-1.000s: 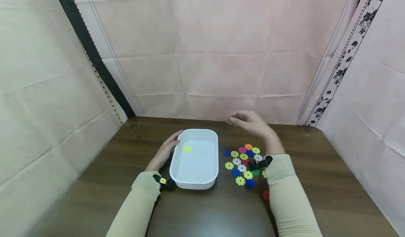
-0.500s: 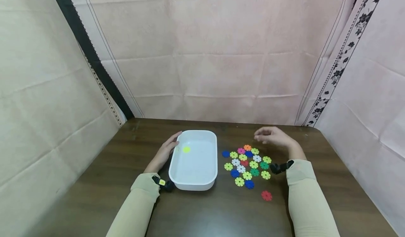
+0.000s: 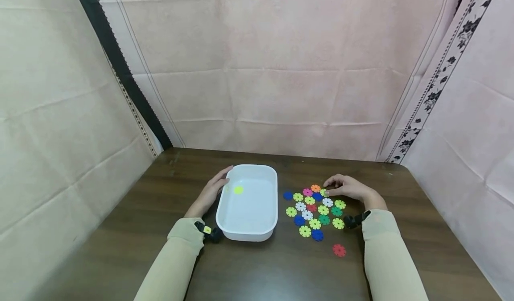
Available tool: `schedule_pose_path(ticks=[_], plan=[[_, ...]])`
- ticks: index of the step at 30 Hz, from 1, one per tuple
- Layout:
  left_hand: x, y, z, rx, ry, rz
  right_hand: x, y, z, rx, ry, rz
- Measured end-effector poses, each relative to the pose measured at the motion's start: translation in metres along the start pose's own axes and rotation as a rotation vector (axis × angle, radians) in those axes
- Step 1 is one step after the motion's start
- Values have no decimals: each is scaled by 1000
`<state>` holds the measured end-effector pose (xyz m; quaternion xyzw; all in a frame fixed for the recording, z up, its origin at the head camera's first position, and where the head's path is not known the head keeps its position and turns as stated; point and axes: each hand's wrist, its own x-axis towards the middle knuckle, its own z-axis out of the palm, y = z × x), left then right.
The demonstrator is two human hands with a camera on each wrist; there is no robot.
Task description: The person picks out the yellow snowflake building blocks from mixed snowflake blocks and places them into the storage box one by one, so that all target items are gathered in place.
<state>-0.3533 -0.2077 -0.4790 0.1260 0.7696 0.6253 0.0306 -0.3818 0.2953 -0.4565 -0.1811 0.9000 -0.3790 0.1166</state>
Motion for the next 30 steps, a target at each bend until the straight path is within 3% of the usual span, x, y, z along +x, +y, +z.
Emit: schedule_pose_path(ticks=[23,30], plan=[[0,-1,1,-13,-6,-9,0,3,3,4,12,-5],[-2,6,1,-28,-14,-3,-6,5,1,138,76,-3]])
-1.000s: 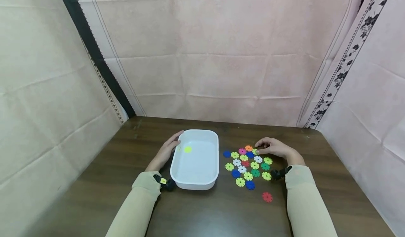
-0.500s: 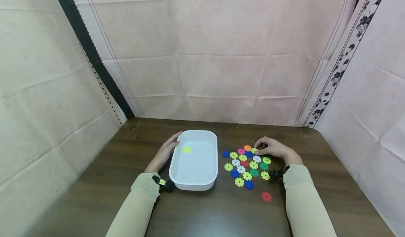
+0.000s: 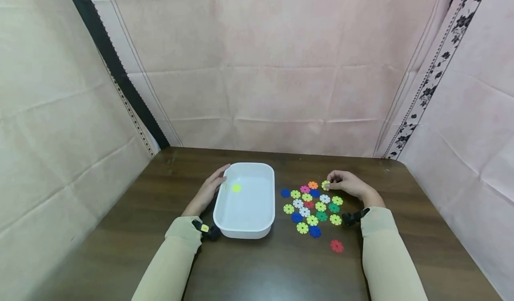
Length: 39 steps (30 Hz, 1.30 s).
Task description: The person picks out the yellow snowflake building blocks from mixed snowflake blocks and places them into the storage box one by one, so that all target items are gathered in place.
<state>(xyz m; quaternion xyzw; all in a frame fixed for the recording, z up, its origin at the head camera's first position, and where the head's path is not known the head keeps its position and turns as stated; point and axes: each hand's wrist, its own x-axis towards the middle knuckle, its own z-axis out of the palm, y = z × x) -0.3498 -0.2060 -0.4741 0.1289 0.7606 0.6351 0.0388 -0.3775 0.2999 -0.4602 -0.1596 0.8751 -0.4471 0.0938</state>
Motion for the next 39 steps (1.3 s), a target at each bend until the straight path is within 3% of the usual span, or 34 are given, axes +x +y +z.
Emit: schedule_pose_path(ticks=[7,17,21,27,33,39], plan=[[4,-6,-2,9,9,0,2,19,-6,190,127,14],[4,-4,-3,14,12,11,4,10,-9,345,140,-10],[1,-5,-3,23,12,-17,4,5,-6,338,118,-23],[6,-3,0,37,28,2,7,-11,-3,347,112,-73],[6,-4,3,34,23,-8,14,-34,6,326,45,-128],[3,-3,-3,36,7,-24,34,-83,20,229,-1,-169]])
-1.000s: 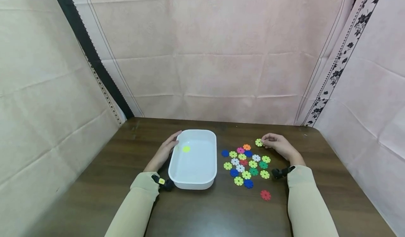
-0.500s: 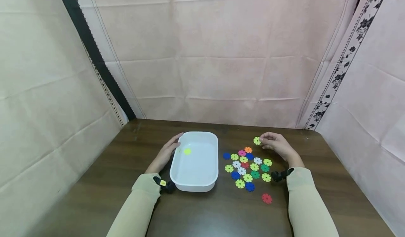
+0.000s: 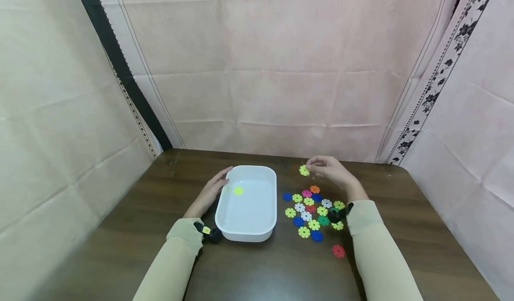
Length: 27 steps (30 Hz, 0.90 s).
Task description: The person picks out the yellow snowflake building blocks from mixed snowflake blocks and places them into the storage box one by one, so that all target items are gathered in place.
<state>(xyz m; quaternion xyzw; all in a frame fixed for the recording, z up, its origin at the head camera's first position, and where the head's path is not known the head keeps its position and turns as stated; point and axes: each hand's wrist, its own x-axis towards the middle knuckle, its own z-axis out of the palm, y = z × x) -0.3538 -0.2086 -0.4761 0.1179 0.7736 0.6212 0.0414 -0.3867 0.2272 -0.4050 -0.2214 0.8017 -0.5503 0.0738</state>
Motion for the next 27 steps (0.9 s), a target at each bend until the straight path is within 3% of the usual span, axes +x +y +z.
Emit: schedule_pose_path(ticks=[4,7,13,18,27], plan=[[1,3,-7,3,12,1,40,-35,36,-16,-37,-36],[1,2,-6,-3,20,-1,68,-53,74,-82,-123,-53],[-4,-9,8,-23,17,-21,93,-55,134,-298,-322,29],[-4,-11,14,-27,16,-11,96,-45,152,-388,-347,76],[0,-1,3,-9,19,-11,101,-53,158,-448,-305,80]])
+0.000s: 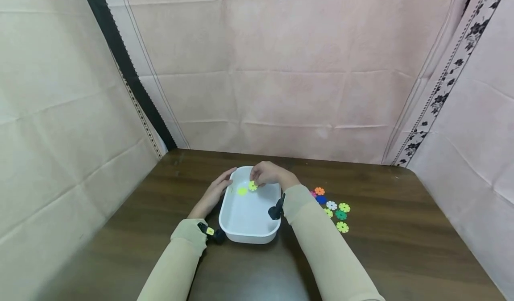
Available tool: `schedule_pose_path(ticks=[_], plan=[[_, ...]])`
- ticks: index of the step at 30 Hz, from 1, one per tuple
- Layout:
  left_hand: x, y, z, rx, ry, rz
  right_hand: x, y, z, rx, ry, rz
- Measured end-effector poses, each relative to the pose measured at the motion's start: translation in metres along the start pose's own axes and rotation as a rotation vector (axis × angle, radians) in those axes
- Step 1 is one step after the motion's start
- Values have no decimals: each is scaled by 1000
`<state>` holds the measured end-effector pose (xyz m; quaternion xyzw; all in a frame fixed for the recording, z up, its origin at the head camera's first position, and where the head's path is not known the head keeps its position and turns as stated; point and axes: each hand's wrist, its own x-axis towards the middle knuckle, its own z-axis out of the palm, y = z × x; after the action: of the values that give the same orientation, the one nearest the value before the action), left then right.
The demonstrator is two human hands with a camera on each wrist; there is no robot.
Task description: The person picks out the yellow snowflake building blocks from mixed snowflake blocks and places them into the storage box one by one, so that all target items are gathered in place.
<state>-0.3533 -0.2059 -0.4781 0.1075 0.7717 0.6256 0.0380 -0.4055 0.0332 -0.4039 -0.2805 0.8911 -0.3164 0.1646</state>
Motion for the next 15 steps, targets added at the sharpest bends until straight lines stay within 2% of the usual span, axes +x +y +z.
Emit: schedule_pose_path(ticks=[6,9,15], plan=[[-2,-2,-1,-7,10,11,4,-6,5,-125,11,84],[-2,-2,-1,-17,6,15,3,-8,6,-151,7,115],[-3,-3,-3,-23,-2,21,-1,-12,8,-159,19,101]])
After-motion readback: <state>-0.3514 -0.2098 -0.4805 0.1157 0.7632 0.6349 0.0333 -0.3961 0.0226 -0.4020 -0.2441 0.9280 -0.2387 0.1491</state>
